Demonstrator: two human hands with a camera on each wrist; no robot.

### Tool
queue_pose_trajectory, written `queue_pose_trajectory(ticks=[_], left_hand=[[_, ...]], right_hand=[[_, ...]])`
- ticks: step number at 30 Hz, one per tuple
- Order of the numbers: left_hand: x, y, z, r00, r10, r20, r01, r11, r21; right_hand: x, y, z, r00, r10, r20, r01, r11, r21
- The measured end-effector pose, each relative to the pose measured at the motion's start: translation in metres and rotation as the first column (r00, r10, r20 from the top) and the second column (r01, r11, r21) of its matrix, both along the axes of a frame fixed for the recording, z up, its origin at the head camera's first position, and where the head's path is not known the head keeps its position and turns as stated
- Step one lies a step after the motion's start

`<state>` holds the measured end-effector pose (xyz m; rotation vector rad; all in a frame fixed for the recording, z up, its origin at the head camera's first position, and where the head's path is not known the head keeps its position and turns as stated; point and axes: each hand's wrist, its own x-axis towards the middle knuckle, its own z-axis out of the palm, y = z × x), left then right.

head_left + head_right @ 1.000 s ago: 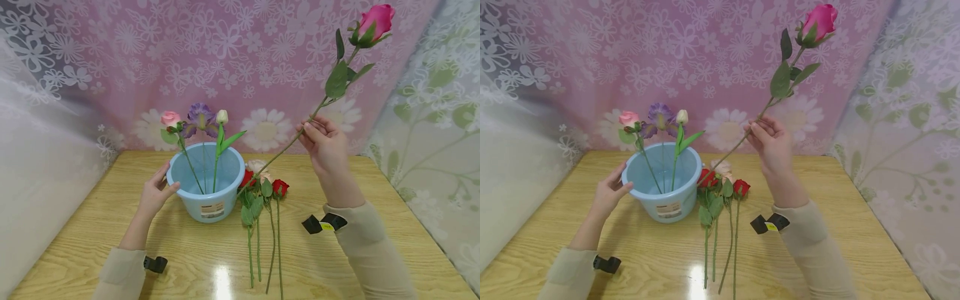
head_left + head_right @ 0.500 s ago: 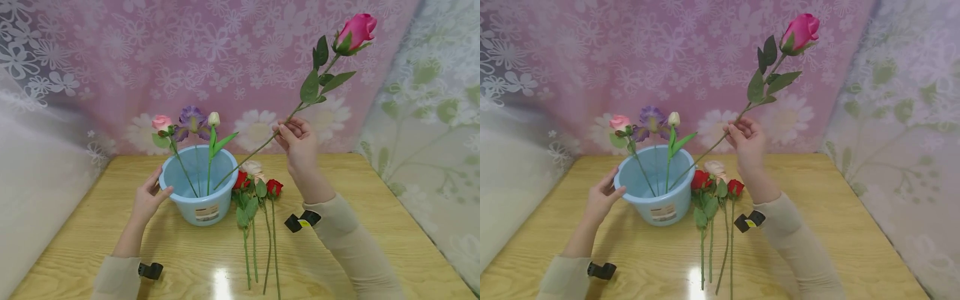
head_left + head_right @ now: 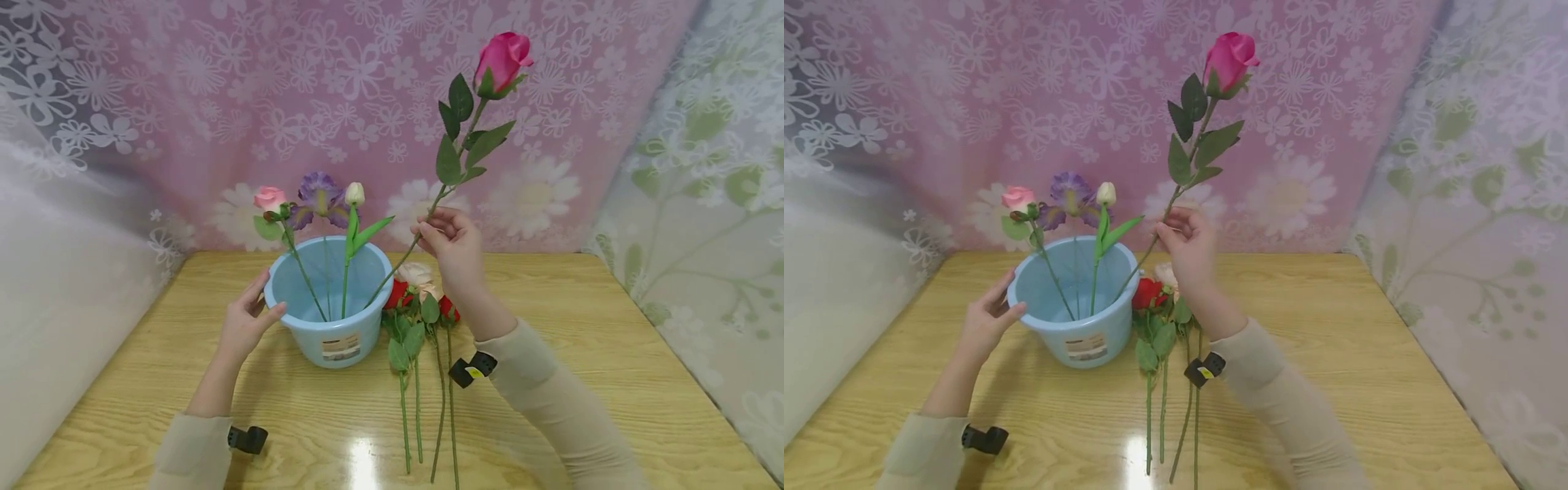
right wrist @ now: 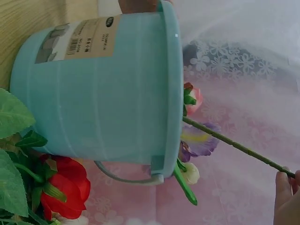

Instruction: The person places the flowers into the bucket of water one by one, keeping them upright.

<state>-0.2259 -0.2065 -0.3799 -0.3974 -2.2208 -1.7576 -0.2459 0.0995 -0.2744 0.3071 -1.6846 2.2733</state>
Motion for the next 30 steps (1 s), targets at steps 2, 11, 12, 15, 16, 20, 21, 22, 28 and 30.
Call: queue_pose_trajectory(ticks=[2, 11, 12, 15, 16, 20, 21, 22, 28, 30], left_hand=[[-0.001, 0.000, 0.000, 1.000, -0.001, -0.002, 0.001, 1.000, -0.003], [-0.002, -0.001, -0.002, 1.000, 0.004, 0.008, -0.004, 1.000, -0.014], [-0.002, -0.001, -0.002, 1.000, 0.004, 0.009, -0.004, 1.000, -0.015], [-0.001, 0.000, -0.001, 1.000, 0.004, 0.010, -0.004, 1.000, -0.015], [-0.001, -0.001, -0.002, 1.000, 0.005, 0.010, -0.004, 1.000, -0.015], [-0.001, -0.001, -0.002, 1.000, 0.002, 0.009, -0.002, 1.000, -0.010], [-0.001, -0.001, -0.002, 1.000, 0.001, 0.008, -0.001, 1.000, -0.008], [-0.001, -0.001, -0.002, 1.000, 0.001, 0.008, -0.001, 1.000, -0.008], [-0.001, -0.001, -0.002, 1.000, 0.002, 0.004, -0.002, 1.000, -0.008], [-0.001, -0.001, -0.002, 1.000, 0.001, 0.003, -0.001, 1.000, -0.008]], right_hand=[[0.000, -0.005, -0.002, 1.000, 0.010, -0.018, -0.009, 1.000, 0.029], [-0.002, -0.023, -0.013, 0.999, 0.032, -0.025, -0.030, 0.998, 0.061], [-0.003, -0.025, -0.014, 0.999, 0.033, -0.015, -0.032, 0.998, 0.060], [-0.005, -0.029, -0.018, 0.999, 0.042, 0.014, -0.043, 0.998, 0.052], [-0.005, -0.030, -0.019, 0.999, 0.043, 0.021, -0.044, 0.997, 0.059], [-0.006, -0.034, -0.025, 0.997, 0.055, 0.050, -0.060, 0.993, 0.101], [-0.006, -0.035, -0.027, 0.997, 0.058, 0.053, -0.064, 0.992, 0.113], [-0.007, -0.035, -0.028, 0.996, 0.064, 0.056, -0.070, 0.990, 0.121], [-0.009, -0.041, -0.037, 0.995, 0.081, 0.065, -0.089, 0.986, 0.143], [-0.009, -0.043, -0.039, 0.995, 0.074, 0.068, -0.084, 0.984, 0.154]])
